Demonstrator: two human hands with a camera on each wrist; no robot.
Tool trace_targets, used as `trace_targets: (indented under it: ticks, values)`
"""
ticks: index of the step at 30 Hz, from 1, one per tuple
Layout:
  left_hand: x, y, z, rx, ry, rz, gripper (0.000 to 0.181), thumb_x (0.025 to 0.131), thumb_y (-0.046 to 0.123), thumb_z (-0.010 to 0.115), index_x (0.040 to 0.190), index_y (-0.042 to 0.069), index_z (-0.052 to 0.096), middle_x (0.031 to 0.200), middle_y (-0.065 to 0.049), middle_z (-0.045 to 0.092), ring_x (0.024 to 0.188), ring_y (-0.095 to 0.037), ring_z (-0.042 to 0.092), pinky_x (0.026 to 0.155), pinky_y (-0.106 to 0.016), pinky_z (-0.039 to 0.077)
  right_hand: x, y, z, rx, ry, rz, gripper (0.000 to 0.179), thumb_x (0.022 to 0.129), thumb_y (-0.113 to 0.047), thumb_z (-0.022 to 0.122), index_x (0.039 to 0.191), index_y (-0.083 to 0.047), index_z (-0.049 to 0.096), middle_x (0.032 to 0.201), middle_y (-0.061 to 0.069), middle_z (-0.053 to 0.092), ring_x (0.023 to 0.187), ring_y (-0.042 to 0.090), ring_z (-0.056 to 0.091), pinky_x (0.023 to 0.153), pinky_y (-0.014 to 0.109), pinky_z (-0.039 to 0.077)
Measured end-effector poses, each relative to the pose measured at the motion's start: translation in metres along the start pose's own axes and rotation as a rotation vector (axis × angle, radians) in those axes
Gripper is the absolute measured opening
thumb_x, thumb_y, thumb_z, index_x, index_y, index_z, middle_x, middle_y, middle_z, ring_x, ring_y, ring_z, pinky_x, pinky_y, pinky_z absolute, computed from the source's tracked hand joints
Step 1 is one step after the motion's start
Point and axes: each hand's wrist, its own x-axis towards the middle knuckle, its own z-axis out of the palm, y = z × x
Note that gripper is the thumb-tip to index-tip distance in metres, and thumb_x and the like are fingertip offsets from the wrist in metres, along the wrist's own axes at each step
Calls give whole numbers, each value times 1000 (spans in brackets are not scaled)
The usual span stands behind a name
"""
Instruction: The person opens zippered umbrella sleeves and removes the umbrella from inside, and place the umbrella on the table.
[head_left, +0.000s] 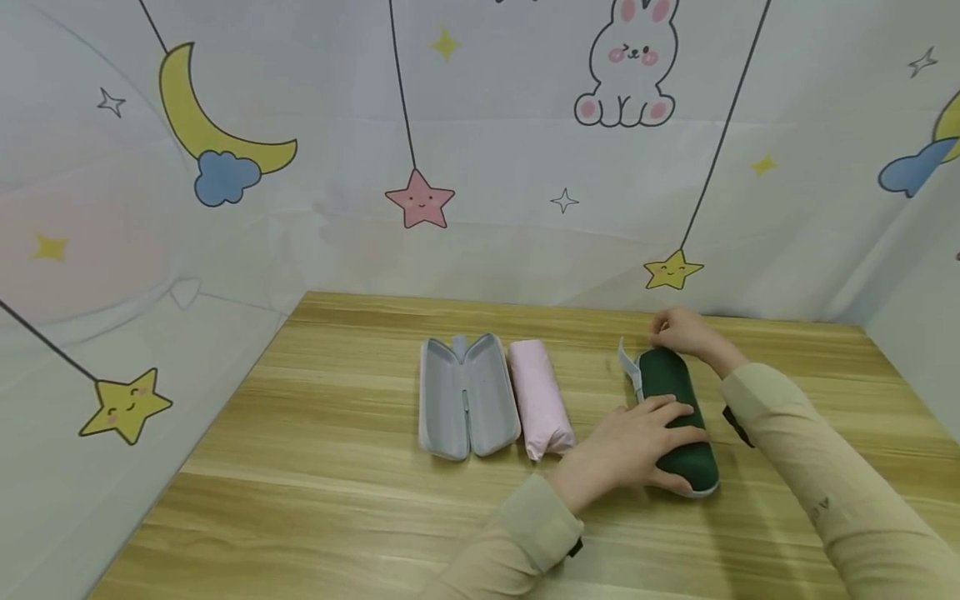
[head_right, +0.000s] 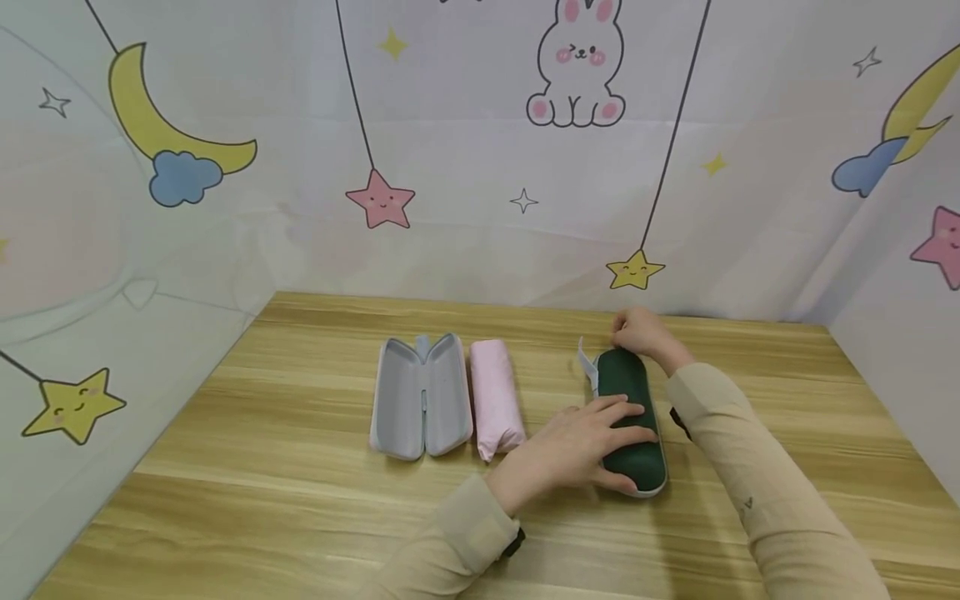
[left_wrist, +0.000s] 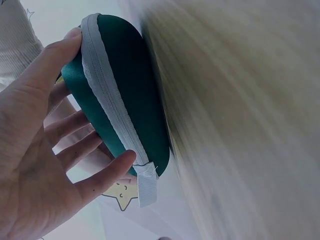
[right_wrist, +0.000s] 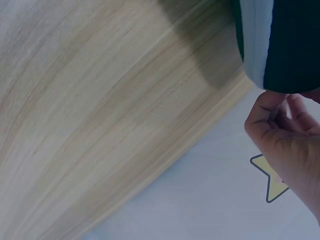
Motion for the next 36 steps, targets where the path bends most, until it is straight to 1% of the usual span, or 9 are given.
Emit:
trace_targets:
  ticks: [2,5,11,15,18,21,24,30,36]
  values:
    - [2,0,0,-5,-3,-1,68,83,69,52,144,45,35,156,16,27,146,-7,21,99,-31,47,-1,0,-2,1,-7,-33,17,88,-8,58,91,7,65,86,19,64,72,22,56,60,27,42]
    - [4,-1,0,-20,-14,-5,69,83,69,52,144,45,34,156,16,26,146,-7,21,101,-32,46,-2,1,-4,-8,-29,-75,18,90,-7,60,93,9,68,94,24,67,80,27,60,64,28,45]
    - [8,-3,-2,-2,-42,-13,70,80,72,54,143,47,37,150,16,31,138,-7,30,100,-32,46,0,10,-4,-12,-99,-116,24,93,-10,59,101,10,69,99,26,69,84,27,62,68,30,48]
    - [14,-3,-7,47,-74,-12,72,76,75,56,141,47,39,143,15,34,130,-6,32,100,-34,45,1,17,-1,-12,-95,-122,25,94,-12,58,103,9,70,101,26,69,87,29,64,69,32,49]
    - [18,-4,-8,74,-91,-14,75,75,76,57,141,47,39,147,14,31,136,-8,28,106,-38,42,2,18,1,-11,-73,-126,24,95,-11,58,102,7,71,100,26,70,89,32,64,68,31,50]
    - [20,-5,-9,72,-106,-14,77,75,76,57,143,46,36,157,14,23,147,-13,17,111,-42,37,3,19,3,0,-57,-136,23,94,-10,57,100,8,71,99,26,70,86,31,64,66,30,49]
    - [24,-6,-9,52,-132,-17,78,76,75,57,144,46,34,160,16,18,151,-17,8,114,-43,33,5,20,3,12,-49,-136,23,95,-9,57,99,9,70,96,25,70,82,28,64,65,29,49]
    - [32,-5,-9,43,-169,-3,71,78,74,55,142,52,35,159,12,20,152,-24,6,117,-33,30,7,24,0,21,-51,-134,22,95,-8,56,99,8,71,96,24,70,84,27,63,67,28,48]
    - [39,-2,-10,35,-169,1,69,79,72,57,141,50,38,159,8,19,151,-27,7,117,-35,29,7,27,-6,13,-47,-135,22,95,-9,56,99,7,71,98,24,70,88,29,63,69,30,48]
